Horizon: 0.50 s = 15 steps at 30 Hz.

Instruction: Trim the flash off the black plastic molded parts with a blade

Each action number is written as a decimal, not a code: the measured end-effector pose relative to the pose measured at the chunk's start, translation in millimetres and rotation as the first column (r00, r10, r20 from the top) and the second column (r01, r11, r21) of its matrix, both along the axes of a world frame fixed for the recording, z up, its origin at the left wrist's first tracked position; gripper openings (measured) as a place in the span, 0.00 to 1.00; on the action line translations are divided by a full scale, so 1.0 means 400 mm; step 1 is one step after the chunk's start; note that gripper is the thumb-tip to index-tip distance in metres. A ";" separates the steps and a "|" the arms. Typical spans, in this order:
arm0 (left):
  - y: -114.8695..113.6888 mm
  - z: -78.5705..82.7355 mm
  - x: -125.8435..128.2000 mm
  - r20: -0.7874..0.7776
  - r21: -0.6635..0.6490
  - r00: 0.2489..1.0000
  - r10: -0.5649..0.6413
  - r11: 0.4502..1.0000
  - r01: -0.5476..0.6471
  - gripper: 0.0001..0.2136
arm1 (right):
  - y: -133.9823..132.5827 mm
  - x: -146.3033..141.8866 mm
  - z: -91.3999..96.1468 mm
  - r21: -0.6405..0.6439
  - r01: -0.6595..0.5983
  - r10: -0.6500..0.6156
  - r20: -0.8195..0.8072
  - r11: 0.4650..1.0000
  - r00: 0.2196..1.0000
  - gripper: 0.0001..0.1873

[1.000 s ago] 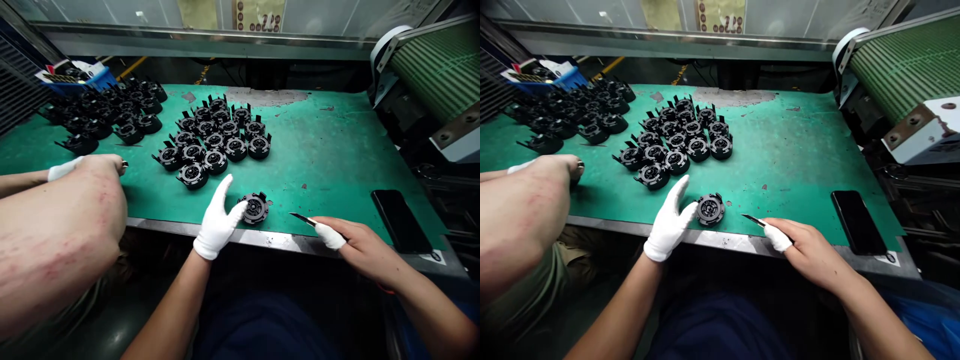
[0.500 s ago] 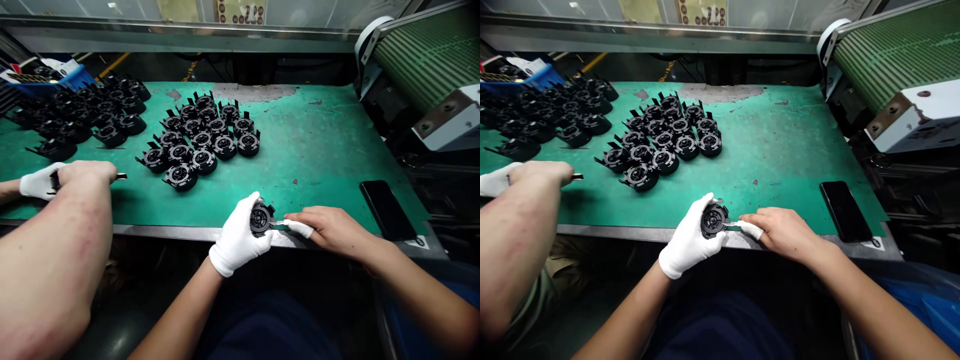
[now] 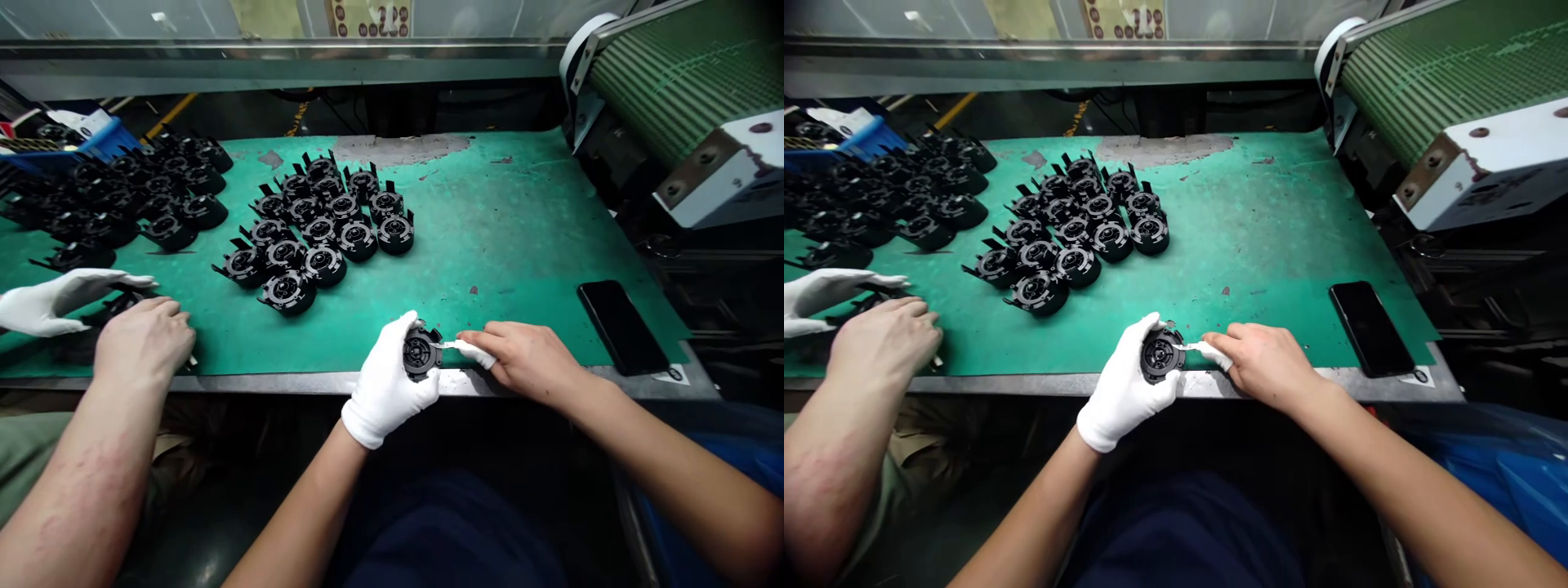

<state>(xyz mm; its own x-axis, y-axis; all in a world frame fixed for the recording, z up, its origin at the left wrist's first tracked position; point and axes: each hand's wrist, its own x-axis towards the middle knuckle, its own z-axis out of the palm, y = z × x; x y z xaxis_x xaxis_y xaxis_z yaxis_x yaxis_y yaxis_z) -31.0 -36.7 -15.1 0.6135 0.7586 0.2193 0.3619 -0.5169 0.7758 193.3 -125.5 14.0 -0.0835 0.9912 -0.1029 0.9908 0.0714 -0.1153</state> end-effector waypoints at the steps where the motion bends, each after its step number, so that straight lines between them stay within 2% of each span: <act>1: -0.001 0.000 0.000 0.002 0.001 1.000 0.005 1.000 -0.005 0.37 | 0.001 0.001 0.003 -0.010 0.005 -0.005 -0.007 1.000 1.000 0.27; 4: -0.003 -0.002 0.000 -0.004 0.009 1.000 0.015 1.000 -0.015 0.37 | 0.000 0.001 0.016 -0.057 -0.017 0.014 -0.060 0.998 0.998 0.24; 7: -0.005 -0.005 -0.002 -0.013 0.018 0.999 0.033 0.999 -0.033 0.37 | -0.001 -0.005 0.022 -0.104 -0.041 0.032 -0.084 0.994 0.996 0.26; 12: -0.013 -0.017 0.008 0.005 0.075 0.998 0.061 0.995 -0.061 0.36 | 0.010 -0.020 0.022 -0.074 0.048 -0.049 -0.010 0.996 0.999 0.26; 15: -0.022 -0.025 0.018 0.013 0.109 0.993 0.117 0.987 -0.118 0.36 | 0.012 -0.029 0.022 -0.058 0.077 -0.078 -0.024 0.995 0.997 0.23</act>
